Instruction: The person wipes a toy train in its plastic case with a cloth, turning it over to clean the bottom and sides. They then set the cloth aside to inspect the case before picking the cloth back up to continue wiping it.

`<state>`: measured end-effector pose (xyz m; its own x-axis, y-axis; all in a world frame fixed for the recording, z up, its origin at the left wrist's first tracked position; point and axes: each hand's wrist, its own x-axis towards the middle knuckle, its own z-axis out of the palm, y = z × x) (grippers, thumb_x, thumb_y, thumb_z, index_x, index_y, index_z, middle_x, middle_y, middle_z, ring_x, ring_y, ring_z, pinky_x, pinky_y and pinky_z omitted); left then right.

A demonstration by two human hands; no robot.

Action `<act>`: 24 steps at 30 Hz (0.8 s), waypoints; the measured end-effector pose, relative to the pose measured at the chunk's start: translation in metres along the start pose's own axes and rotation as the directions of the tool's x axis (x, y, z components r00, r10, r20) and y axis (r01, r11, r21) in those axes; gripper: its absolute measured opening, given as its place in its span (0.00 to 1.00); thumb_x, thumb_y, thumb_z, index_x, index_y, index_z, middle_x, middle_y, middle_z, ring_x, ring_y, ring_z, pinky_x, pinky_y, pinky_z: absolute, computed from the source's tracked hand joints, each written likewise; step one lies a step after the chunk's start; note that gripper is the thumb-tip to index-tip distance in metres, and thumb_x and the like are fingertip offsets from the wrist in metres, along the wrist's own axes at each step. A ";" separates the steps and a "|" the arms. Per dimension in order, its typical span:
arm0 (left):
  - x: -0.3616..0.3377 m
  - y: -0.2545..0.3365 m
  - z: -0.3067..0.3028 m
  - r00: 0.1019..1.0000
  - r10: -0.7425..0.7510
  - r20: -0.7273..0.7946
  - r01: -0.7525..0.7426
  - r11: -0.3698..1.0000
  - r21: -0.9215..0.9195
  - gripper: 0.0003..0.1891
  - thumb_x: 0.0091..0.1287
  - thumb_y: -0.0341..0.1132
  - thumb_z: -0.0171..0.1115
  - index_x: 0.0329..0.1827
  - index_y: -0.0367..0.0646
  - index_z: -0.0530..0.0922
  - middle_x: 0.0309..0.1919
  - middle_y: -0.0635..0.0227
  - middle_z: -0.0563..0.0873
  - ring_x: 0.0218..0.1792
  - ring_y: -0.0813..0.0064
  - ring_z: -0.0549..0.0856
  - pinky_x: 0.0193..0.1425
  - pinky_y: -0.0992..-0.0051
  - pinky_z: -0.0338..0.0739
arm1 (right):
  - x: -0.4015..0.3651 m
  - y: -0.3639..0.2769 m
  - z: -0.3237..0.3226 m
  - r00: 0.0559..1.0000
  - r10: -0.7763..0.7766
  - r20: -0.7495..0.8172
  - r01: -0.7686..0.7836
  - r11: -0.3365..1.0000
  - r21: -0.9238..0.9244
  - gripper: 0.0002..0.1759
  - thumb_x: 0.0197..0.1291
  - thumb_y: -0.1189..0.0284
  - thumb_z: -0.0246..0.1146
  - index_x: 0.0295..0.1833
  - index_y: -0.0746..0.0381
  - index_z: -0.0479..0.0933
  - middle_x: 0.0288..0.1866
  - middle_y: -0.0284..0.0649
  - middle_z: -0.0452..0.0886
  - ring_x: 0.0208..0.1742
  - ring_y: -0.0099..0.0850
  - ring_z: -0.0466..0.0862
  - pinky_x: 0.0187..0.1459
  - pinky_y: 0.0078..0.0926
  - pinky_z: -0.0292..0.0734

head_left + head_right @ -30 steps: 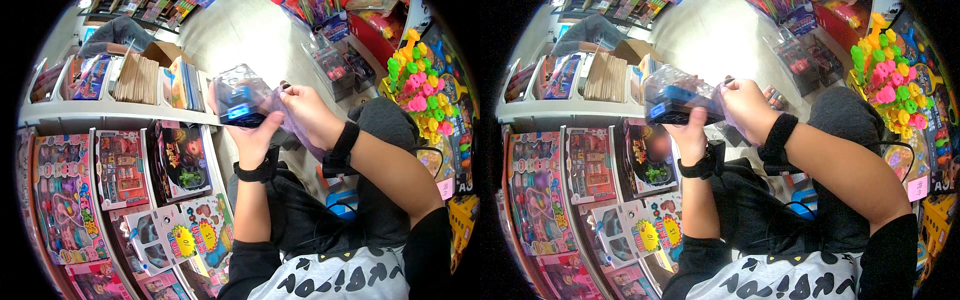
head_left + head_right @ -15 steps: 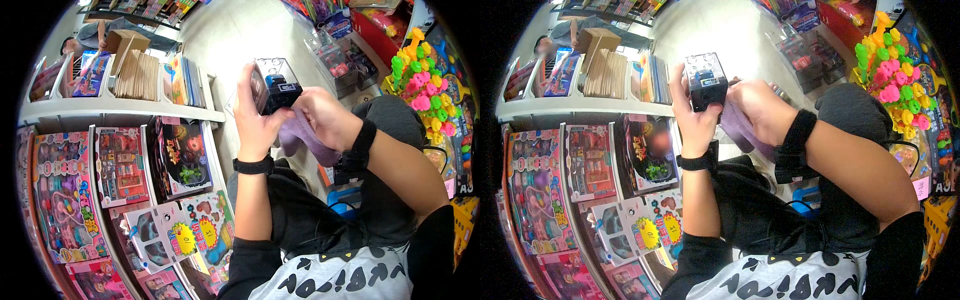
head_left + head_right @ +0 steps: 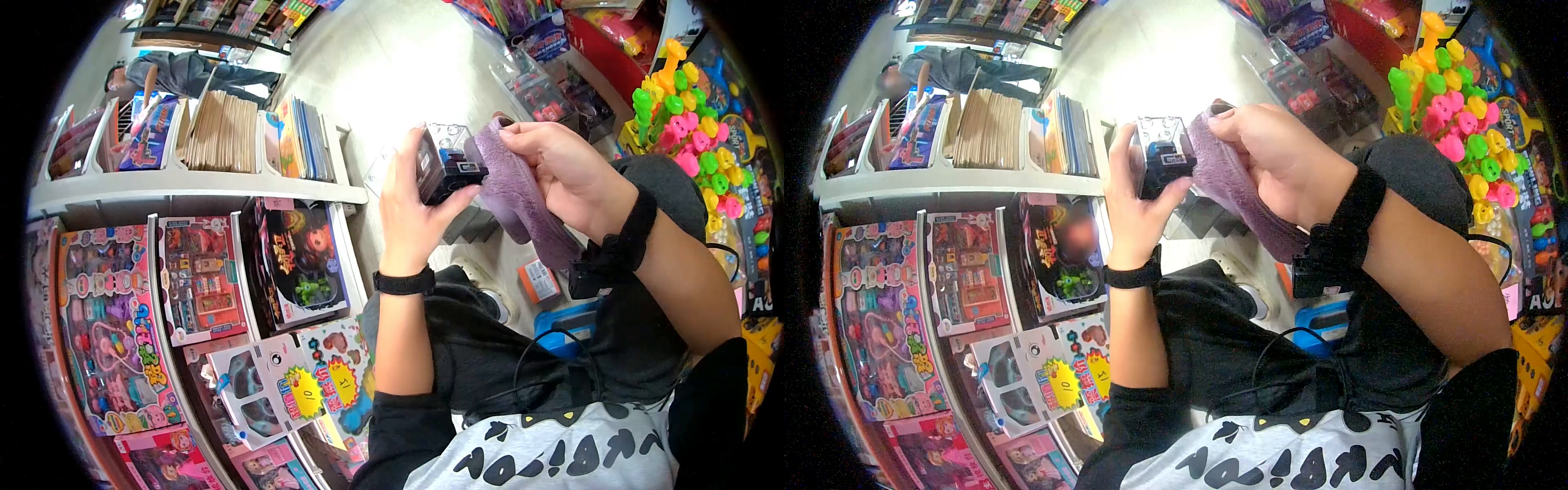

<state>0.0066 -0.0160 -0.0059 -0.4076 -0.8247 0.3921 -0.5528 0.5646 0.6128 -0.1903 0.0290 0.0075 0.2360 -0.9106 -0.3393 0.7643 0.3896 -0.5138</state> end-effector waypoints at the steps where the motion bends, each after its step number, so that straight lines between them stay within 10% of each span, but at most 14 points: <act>1: -0.001 0.000 -0.001 1.000 0.016 0.001 -0.016 0.999 0.033 0.44 0.41 0.40 0.79 0.63 0.39 0.67 0.48 0.52 0.80 0.45 0.57 0.81 0.50 0.67 0.75 | -0.001 -0.001 -0.001 1.000 0.019 0.004 -0.019 1.000 0.009 0.11 0.66 0.73 0.49 0.46 0.68 0.72 0.41 0.43 0.79 0.41 0.31 0.80 0.45 0.31 0.77; 10: -0.014 0.011 -0.021 0.997 -0.076 -0.021 0.079 0.987 0.140 0.44 0.41 0.41 0.80 0.62 0.40 0.66 0.43 0.56 0.80 0.39 0.66 0.82 0.43 0.71 0.76 | -0.001 -0.012 0.000 0.989 -0.098 0.106 0.101 0.995 -0.017 0.10 0.67 0.72 0.50 0.46 0.67 0.72 0.38 0.42 0.80 0.38 0.29 0.82 0.43 0.28 0.79; 13: -0.014 0.024 -0.018 0.946 -0.178 -0.273 0.085 0.943 -0.322 0.46 0.43 0.40 0.80 0.64 0.40 0.61 0.43 0.63 0.79 0.40 0.70 0.80 0.44 0.76 0.75 | 0.002 -0.012 0.002 0.987 -0.137 0.086 0.142 0.989 -0.052 0.09 0.67 0.73 0.50 0.46 0.66 0.72 0.39 0.42 0.80 0.39 0.29 0.82 0.42 0.28 0.79; 14: -0.026 -0.017 -0.023 0.923 -0.140 -0.357 0.096 0.986 -0.140 0.40 0.50 0.42 0.76 0.63 0.41 0.62 0.45 0.63 0.79 0.41 0.69 0.81 0.47 0.75 0.76 | 0.003 -0.011 0.002 0.986 -0.153 0.061 0.157 0.985 -0.065 0.09 0.67 0.73 0.50 0.46 0.65 0.72 0.39 0.42 0.79 0.39 0.29 0.82 0.42 0.28 0.80; 18: -0.016 0.015 -0.037 0.843 -0.536 0.047 0.298 0.391 -0.871 0.39 0.63 0.70 0.44 0.60 0.42 0.66 0.50 0.52 0.78 0.46 0.55 0.81 0.46 0.59 0.79 | 0.013 0.011 0.008 0.991 -0.131 0.036 0.134 0.984 -0.114 0.08 0.67 0.73 0.51 0.45 0.66 0.73 0.39 0.41 0.79 0.38 0.28 0.81 0.41 0.27 0.79; 21: -0.010 0.015 -0.044 0.881 -0.441 0.173 0.218 0.055 -0.974 0.41 0.60 0.71 0.44 0.62 0.45 0.66 0.56 0.51 0.75 0.50 0.49 0.78 0.47 0.53 0.77 | 0.022 0.030 0.016 0.989 -0.142 0.036 0.146 0.971 -0.190 0.09 0.66 0.74 0.52 0.43 0.68 0.74 0.38 0.38 0.78 0.38 0.25 0.78 0.43 0.23 0.74; 24: -0.001 0.018 -0.041 0.840 -0.531 0.109 0.168 0.065 -0.984 0.41 0.60 0.70 0.45 0.65 0.45 0.64 0.58 0.51 0.74 0.51 0.49 0.78 0.47 0.53 0.76 | 0.027 0.047 0.020 0.995 -0.096 0.032 0.100 0.972 -0.211 0.08 0.64 0.74 0.54 0.42 0.67 0.76 0.38 0.37 0.78 0.39 0.23 0.77 0.46 0.22 0.71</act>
<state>0.0270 -0.0061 0.0326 -0.1280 -0.9893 -0.0703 0.6104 -0.1345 0.7806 -0.1361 0.0201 -0.0098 0.1806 -0.9476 -0.2636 0.6402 0.3167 -0.6998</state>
